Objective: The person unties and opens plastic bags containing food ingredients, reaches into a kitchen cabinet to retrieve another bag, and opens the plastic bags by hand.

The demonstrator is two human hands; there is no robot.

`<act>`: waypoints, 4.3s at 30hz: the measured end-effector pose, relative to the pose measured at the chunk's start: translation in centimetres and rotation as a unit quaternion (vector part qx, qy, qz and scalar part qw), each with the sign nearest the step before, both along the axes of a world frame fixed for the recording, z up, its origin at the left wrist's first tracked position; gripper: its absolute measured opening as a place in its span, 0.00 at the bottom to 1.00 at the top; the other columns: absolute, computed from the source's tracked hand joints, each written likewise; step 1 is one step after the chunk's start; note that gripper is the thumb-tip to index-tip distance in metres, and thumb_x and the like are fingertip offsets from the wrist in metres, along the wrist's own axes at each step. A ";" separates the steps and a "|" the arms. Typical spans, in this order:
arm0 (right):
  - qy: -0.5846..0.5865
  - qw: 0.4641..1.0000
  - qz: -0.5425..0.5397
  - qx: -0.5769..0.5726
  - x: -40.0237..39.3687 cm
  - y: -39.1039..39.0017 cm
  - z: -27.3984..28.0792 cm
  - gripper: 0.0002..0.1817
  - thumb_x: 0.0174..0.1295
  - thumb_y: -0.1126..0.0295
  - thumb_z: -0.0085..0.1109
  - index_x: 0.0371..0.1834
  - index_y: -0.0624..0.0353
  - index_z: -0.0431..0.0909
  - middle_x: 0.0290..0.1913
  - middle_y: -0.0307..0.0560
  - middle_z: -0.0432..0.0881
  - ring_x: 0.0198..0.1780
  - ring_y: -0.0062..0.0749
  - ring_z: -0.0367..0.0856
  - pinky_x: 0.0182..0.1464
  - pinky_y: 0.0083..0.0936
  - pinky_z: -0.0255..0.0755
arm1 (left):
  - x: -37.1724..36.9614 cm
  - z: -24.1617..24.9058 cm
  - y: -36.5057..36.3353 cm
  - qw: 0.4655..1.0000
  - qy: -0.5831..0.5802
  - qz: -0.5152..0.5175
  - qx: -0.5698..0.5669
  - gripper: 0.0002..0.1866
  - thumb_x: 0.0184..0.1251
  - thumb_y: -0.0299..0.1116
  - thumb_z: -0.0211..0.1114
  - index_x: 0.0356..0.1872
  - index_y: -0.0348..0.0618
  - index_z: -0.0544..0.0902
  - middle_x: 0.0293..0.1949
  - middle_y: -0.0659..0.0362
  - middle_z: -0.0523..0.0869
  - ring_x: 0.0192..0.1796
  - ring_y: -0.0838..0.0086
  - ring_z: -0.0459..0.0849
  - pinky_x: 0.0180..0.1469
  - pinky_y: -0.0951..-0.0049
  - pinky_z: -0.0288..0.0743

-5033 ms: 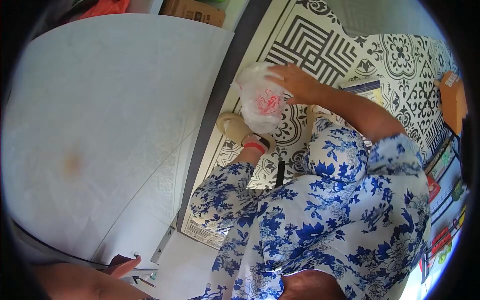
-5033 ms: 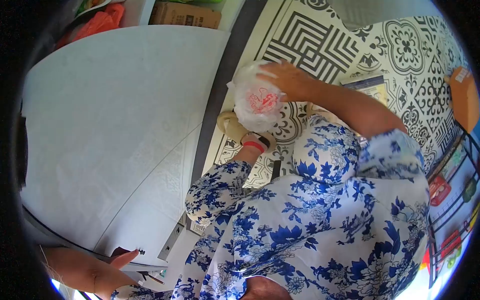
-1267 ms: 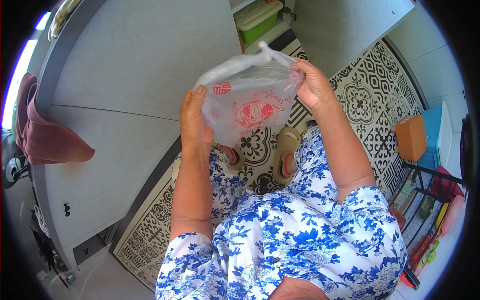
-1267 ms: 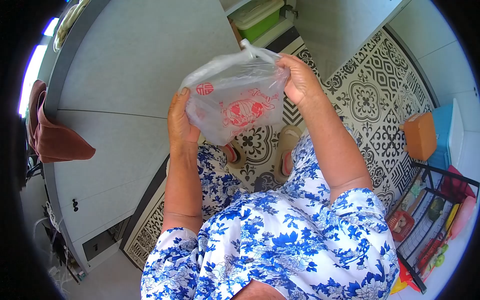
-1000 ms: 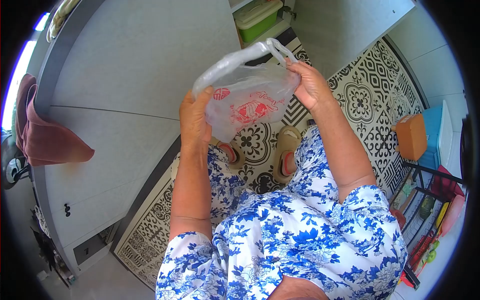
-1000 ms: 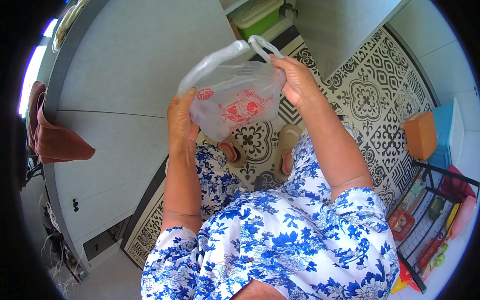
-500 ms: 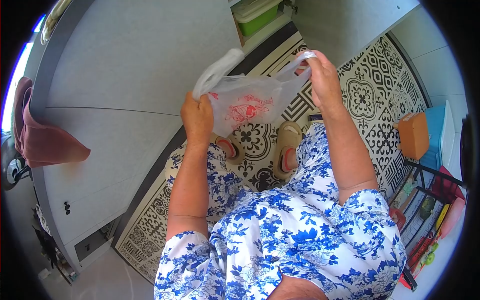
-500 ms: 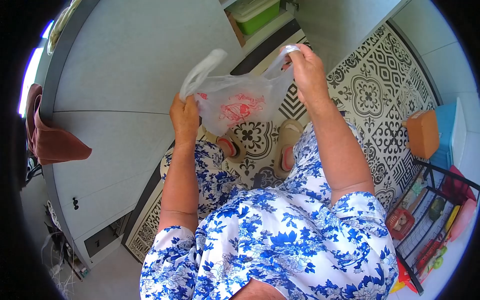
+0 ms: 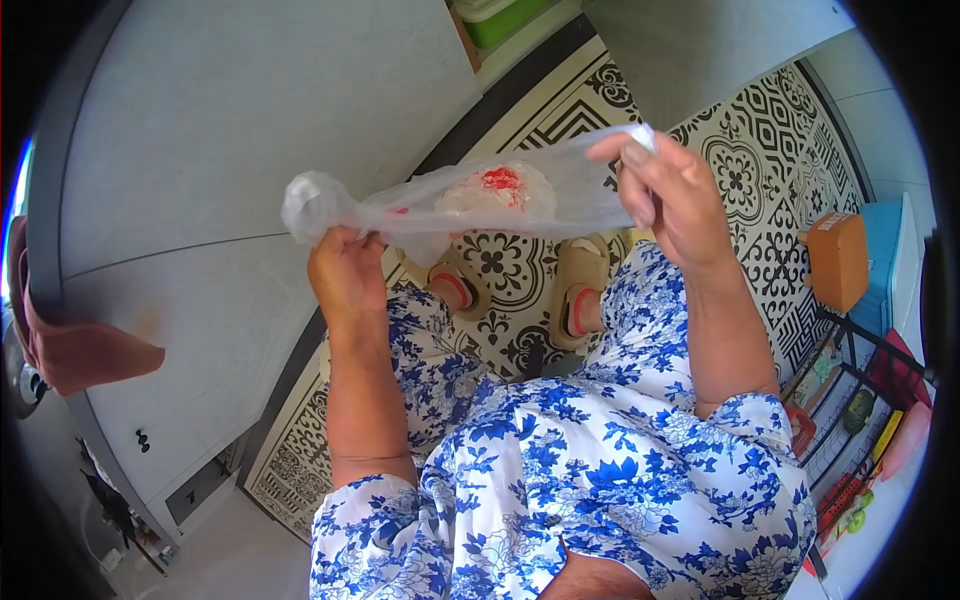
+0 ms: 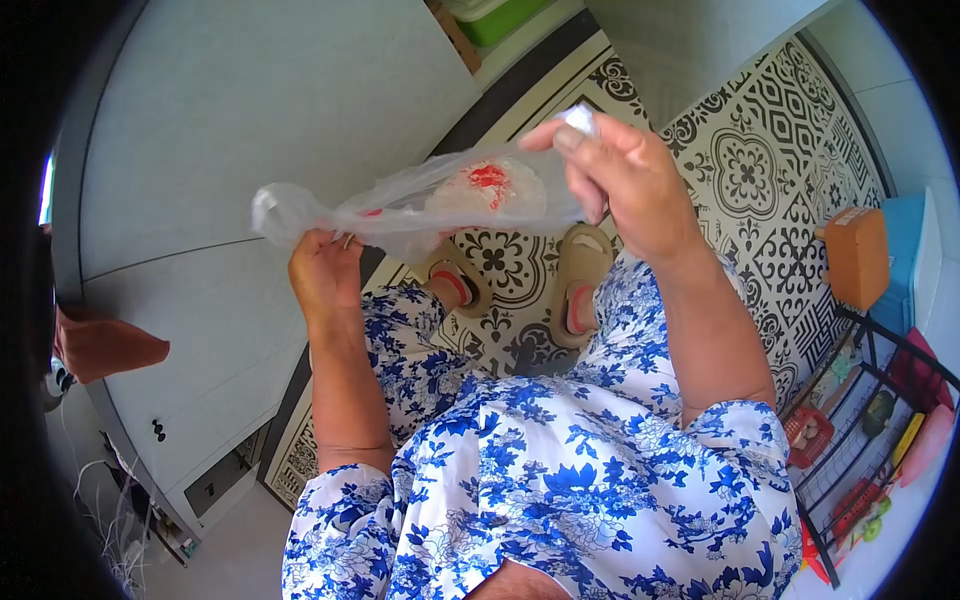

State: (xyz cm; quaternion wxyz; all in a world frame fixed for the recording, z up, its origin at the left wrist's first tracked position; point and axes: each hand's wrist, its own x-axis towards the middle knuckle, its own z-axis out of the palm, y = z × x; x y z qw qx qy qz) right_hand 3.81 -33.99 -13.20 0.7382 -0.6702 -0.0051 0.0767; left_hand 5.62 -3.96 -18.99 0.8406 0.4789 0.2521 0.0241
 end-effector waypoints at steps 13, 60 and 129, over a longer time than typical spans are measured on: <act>-0.134 0.980 0.145 0.029 -3.7 0.7 4.2 0.14 0.61 0.67 0.50 0.41 0.67 0.80 0.16 0.39 0.77 0.14 0.18 0.69 0.17 0.16 0.62 | -4.3 3.8 3.3 0.981 -0.158 -0.108 0.013 0.07 0.47 0.28 0.59 0.20 0.45 0.68 0.27 0.59 0.67 0.37 0.67 0.68 0.49 0.67 0.64; -0.318 0.720 -0.071 -0.612 0.4 0.4 -9.9 0.22 0.51 0.71 0.61 0.51 0.62 0.70 0.38 0.58 0.79 0.44 0.53 0.77 0.47 0.39 0.71 | 0.0 -4.4 -4.4 0.554 -0.157 -0.509 0.640 0.10 0.38 0.18 0.67 0.23 0.43 0.79 0.36 0.57 0.76 0.43 0.63 0.76 0.44 0.69 0.74; 0.271 0.856 0.172 -0.406 3.6 -2.3 -23.8 0.32 0.50 0.48 0.57 0.47 0.67 0.77 0.38 0.59 0.81 0.40 0.43 0.81 0.45 0.32 0.72 | -4.3 -2.7 -8.1 0.322 -0.172 -0.493 0.790 0.27 0.49 0.26 0.65 0.55 0.49 0.75 0.52 0.59 0.76 0.59 0.64 0.71 0.62 0.39 0.55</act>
